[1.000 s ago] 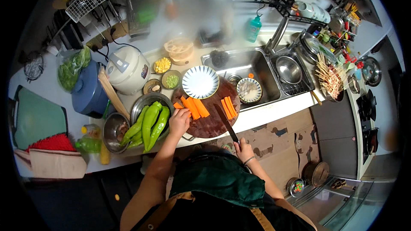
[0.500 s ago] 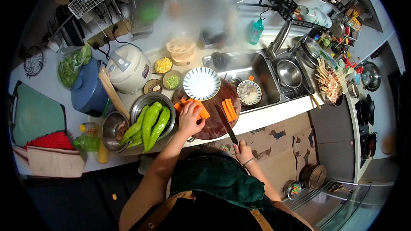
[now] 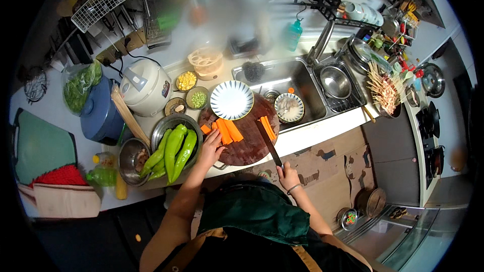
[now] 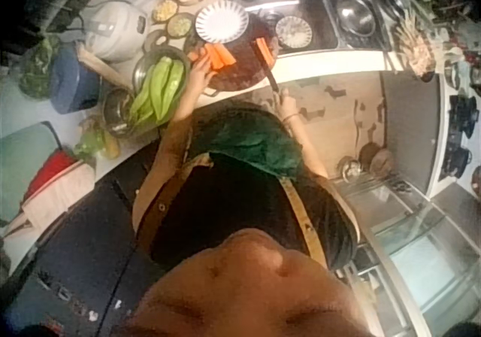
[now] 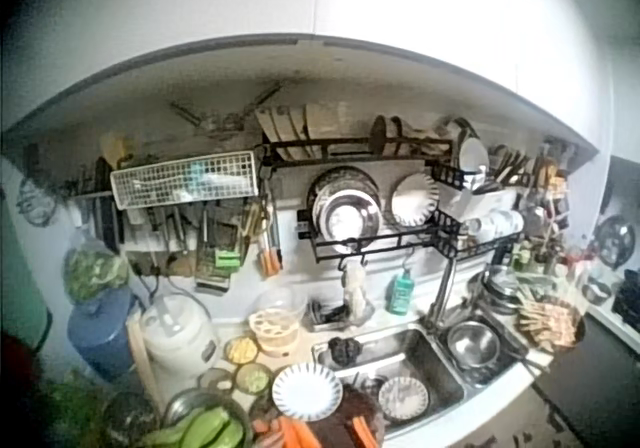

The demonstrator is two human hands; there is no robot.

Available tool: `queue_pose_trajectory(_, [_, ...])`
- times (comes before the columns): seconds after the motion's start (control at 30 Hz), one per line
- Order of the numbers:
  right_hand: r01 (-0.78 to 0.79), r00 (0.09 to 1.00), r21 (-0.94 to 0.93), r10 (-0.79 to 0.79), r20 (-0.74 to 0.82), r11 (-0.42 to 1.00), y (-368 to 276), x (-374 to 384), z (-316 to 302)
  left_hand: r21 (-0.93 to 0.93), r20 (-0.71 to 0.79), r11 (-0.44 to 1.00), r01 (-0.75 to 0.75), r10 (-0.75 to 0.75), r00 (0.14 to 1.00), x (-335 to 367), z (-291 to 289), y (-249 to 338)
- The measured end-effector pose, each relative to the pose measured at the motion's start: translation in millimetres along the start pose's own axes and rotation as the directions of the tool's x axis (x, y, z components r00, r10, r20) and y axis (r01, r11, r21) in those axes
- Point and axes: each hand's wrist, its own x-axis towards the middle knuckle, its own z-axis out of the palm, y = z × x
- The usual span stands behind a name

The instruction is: The person washes a bowl and a plate by hand in a sink, then uses a knife to slice a carrot into pieces on a wooden cutting board.

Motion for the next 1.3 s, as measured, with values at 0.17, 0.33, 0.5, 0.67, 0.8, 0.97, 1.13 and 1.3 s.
queue_pose_trajectory(0.17, [0.012, 1.000, -0.039, -0.012, 0.005, 0.999, 8, 3, 5, 0.177, -0.109, 0.968, 0.181, -0.163, 0.981, 5, 1, 9])
queue_pose_trajectory(0.33, [-0.048, 0.998, 0.010, 0.047, 0.038, 0.999, 8, 3, 7, 0.308, 0.039, 0.830, 0.466, -0.500, 0.865, 39, 3, 16])
queue_pose_trajectory(0.5, [-0.021, 1.000, 0.016, 0.021, 0.014, 1.000, 9, 3, 7, 0.234, 0.125, 0.710, 0.664, -0.699, 0.704, 65, -4, 13])
queue_pose_trajectory(0.67, [-0.012, 1.000, 0.001, 0.012, -0.021, 1.000, 10, 0, 10, -0.098, 0.018, 0.807, 0.583, -0.584, 0.811, 59, -14, 7])
queue_pose_trajectory(0.8, [0.005, 1.000, 0.015, -0.005, -0.025, 1.000, 14, 5, 11, -0.514, 0.138, 0.714, 0.475, -0.478, 0.867, 71, 32, 39])
queue_pose_trajectory(0.97, [-0.004, 0.999, 0.064, 0.006, -0.038, 0.998, 5, 10, -4, -0.631, 0.326, 0.494, 0.599, -0.532, 0.782, 82, 103, 88])
queue_pose_trajectory(1.13, [-0.036, 0.998, 0.131, 0.042, -0.050, 0.991, -4, 14, -24, -0.286, 0.265, 0.761, 0.582, -0.521, 0.811, 82, 88, 95])
queue_pose_trajectory(1.3, [0.012, 0.998, 0.080, -0.007, -0.065, 0.997, 1, 10, -16, -0.015, 0.039, 0.996, -0.083, 0.084, 0.996, 69, 70, 86])
